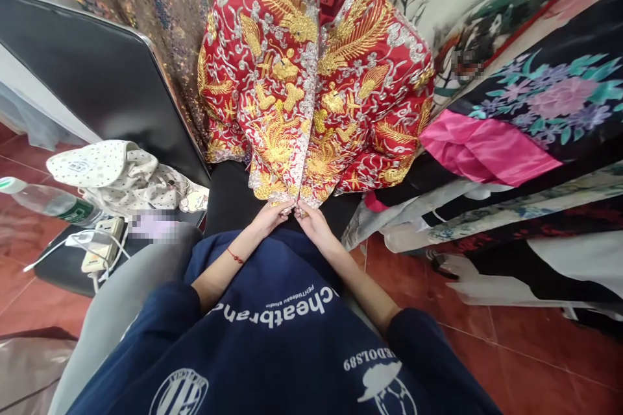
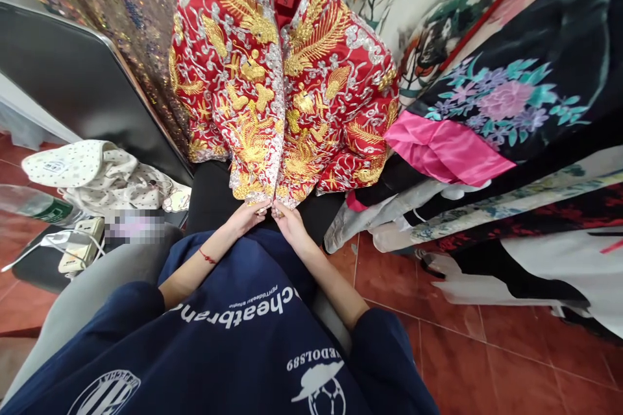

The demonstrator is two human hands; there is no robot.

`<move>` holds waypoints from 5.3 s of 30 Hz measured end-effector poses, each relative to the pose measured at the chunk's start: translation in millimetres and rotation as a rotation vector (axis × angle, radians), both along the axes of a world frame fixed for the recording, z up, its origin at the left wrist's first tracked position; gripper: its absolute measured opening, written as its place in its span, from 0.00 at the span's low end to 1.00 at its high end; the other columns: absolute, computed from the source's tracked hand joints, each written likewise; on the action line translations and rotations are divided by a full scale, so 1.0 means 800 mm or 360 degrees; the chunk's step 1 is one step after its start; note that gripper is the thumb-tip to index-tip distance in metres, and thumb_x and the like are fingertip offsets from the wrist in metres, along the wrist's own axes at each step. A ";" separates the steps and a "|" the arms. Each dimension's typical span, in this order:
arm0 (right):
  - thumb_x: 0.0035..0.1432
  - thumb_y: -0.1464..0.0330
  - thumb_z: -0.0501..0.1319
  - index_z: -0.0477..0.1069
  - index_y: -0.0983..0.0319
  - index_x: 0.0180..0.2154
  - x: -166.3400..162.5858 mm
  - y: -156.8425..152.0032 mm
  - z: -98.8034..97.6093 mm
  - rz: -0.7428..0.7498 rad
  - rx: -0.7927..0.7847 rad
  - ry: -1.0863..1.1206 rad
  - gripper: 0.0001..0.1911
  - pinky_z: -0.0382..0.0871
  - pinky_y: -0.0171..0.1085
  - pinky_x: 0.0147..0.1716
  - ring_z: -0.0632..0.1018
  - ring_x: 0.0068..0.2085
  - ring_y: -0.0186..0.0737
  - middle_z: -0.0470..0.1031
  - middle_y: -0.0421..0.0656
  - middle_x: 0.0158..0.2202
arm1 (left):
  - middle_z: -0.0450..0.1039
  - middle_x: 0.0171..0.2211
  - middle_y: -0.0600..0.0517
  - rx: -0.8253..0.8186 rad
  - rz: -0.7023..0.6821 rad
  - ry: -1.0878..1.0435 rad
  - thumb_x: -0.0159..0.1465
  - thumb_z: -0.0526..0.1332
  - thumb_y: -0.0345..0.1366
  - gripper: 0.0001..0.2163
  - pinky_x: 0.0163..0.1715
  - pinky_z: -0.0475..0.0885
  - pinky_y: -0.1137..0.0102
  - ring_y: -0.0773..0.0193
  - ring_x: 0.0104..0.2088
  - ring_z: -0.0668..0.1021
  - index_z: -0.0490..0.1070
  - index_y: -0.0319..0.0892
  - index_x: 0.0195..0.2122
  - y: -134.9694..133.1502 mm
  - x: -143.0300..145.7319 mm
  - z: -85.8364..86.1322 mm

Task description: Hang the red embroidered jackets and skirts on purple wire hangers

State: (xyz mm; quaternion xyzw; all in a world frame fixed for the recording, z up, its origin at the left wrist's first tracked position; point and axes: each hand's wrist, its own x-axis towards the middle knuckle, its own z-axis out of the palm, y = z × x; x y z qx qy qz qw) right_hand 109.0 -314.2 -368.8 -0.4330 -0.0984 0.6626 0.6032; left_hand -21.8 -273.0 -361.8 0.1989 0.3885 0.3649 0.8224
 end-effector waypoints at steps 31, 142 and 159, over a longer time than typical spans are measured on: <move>0.55 0.64 0.67 0.75 0.64 0.36 0.032 -0.020 0.049 0.0995 -0.0120 -0.0067 0.09 0.69 0.34 0.29 0.79 0.31 0.37 0.80 0.45 0.31 | 0.80 0.34 0.52 0.0242 0.0326 0.0256 0.44 0.74 0.33 0.17 0.37 0.71 0.74 0.68 0.35 0.78 0.77 0.38 0.36 0.003 -0.005 -0.015; 0.68 0.61 0.58 0.74 0.64 0.29 0.013 0.281 0.278 0.0055 0.0725 -0.2106 0.17 0.71 0.35 0.29 0.78 0.20 0.36 0.77 0.44 0.22 | 0.75 0.48 0.41 0.2003 -0.0642 0.2659 0.71 0.56 0.38 0.13 0.47 0.77 0.58 0.54 0.47 0.79 0.73 0.38 0.51 0.175 -0.020 0.066; 0.70 0.63 0.50 0.64 0.59 0.64 0.067 0.196 0.356 -0.0368 0.1375 -0.3987 0.24 0.56 0.60 0.61 0.61 0.67 0.62 0.63 0.56 0.66 | 0.57 0.70 0.45 0.3564 0.0275 0.2430 0.65 0.59 0.33 0.14 0.67 0.60 0.44 0.43 0.69 0.60 0.73 0.48 0.52 0.298 -0.047 0.339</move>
